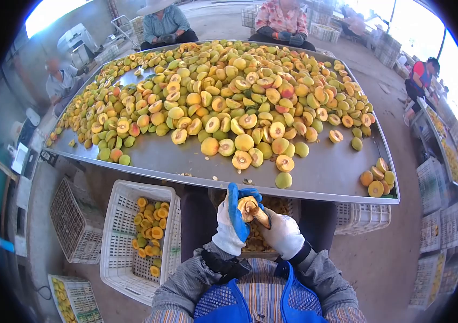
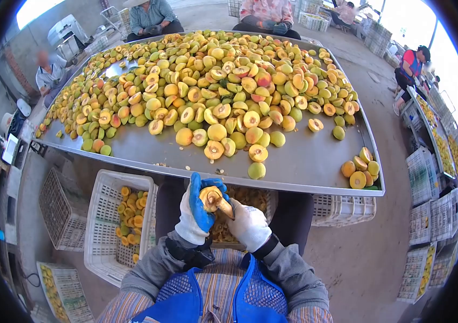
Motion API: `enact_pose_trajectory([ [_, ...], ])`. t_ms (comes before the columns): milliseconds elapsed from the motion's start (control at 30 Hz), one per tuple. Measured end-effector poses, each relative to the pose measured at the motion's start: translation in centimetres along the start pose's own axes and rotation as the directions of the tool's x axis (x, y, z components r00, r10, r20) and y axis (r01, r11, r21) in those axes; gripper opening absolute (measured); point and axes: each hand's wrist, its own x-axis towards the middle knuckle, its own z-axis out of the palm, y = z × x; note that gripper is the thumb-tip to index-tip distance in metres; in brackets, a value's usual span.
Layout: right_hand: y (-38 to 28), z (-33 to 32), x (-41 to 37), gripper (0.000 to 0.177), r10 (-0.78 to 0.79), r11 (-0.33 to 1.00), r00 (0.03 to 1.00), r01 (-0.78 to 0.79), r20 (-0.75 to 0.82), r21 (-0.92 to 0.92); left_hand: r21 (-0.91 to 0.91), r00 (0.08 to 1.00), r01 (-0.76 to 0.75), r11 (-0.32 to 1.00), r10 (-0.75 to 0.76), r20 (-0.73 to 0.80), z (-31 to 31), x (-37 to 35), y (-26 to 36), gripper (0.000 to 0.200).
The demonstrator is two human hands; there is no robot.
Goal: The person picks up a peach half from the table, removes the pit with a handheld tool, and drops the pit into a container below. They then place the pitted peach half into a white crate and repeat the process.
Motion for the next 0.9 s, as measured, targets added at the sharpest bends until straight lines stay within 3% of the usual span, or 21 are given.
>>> enact_pose_trajectory([
  [200,0.9,0.8,-0.5,0.035,-0.024,0.999,0.998,0.027,0.062,-0.034,-0.028,0.999,0.025,0.999,-0.024,0.022,-0.8,0.1,-0.7,0.063],
  [333,0.6,0.2,-1.1,0.031,0.002,0.991,0.992,-0.018,0.124,0.135,0.071,0.991,0.113,0.991,-0.118,0.067,0.3,-0.4,1.5,0.067],
  [400,0.5,-0.3,-1.5,0.032,0.015,0.959,0.958,-0.095,0.286,0.268,0.073,0.993,0.079,0.994,-0.085,0.080,0.7,-0.5,1.9,0.069],
  [467,-0.4,-1.4,-1.6,0.031,0.027,0.977,0.960,-0.084,0.279,0.196,0.114,0.973,-0.015,0.993,-0.012,0.230,0.2,-0.3,1.9,0.070],
  [500,-0.2,-1.3,-1.4,0.031,-0.007,0.997,0.980,-0.008,0.198,0.075,0.116,0.972,-0.009,0.993,-0.018,0.233,0.4,-0.2,2.0,0.070],
  [533,0.0,-1.1,-1.3,0.031,-0.052,0.997,0.991,0.059,0.121,-0.055,0.259,0.983,0.011,0.966,-0.057,0.174,0.9,-0.1,2.3,0.070],
  [567,0.3,-0.5,-1.3,0.028,-0.039,0.999,0.994,0.041,0.098,-0.020,0.394,0.991,0.033,0.918,-0.083,0.109,1.1,0.1,2.5,0.071],
  [600,0.5,-0.4,-1.1,0.028,-0.040,0.999,0.994,0.043,0.098,-0.021,0.394,0.991,0.032,0.919,-0.081,0.108,1.1,0.2,2.7,0.071],
  [633,0.9,-0.2,-1.1,0.027,-0.085,0.957,0.947,-0.009,0.309,0.290,0.312,0.971,-0.042,0.949,-0.034,0.235,0.8,0.1,2.8,0.072],
  [667,1.2,0.1,-1.2,0.026,-0.190,0.822,0.857,-0.129,0.480,0.555,0.222,0.935,-0.106,0.969,0.021,0.354,0.5,-0.1,2.9,0.073],
  [733,2.1,0.7,-0.5,0.026,-0.185,0.836,0.855,-0.122,0.484,0.535,0.192,0.905,-0.162,0.968,0.068,0.421,-0.1,0.2,2.6,0.074],
  [800,2.1,0.9,0.1,0.027,-0.171,0.861,0.857,-0.110,0.486,0.496,0.176,0.919,-0.084,0.981,0.009,0.393,-0.4,0.3,2.6,0.069],
  [833,1.3,-0.2,-0.1,0.027,-0.057,0.959,0.894,-0.075,0.445,0.275,0.179,0.918,-0.083,0.980,0.005,0.396,-0.3,0.4,2.7,0.069],
  [867,1.2,-0.2,0.0,0.027,-0.055,0.958,0.893,-0.079,0.446,0.277,0.323,0.937,0.011,0.946,-0.122,0.326,-0.1,0.4,2.8,0.065],
  [900,0.9,-0.2,0.1,0.027,-0.044,0.998,0.930,0.027,0.366,0.052,0.454,0.941,0.108,0.885,-0.238,0.239,0.0,0.5,2.9,0.062],
])
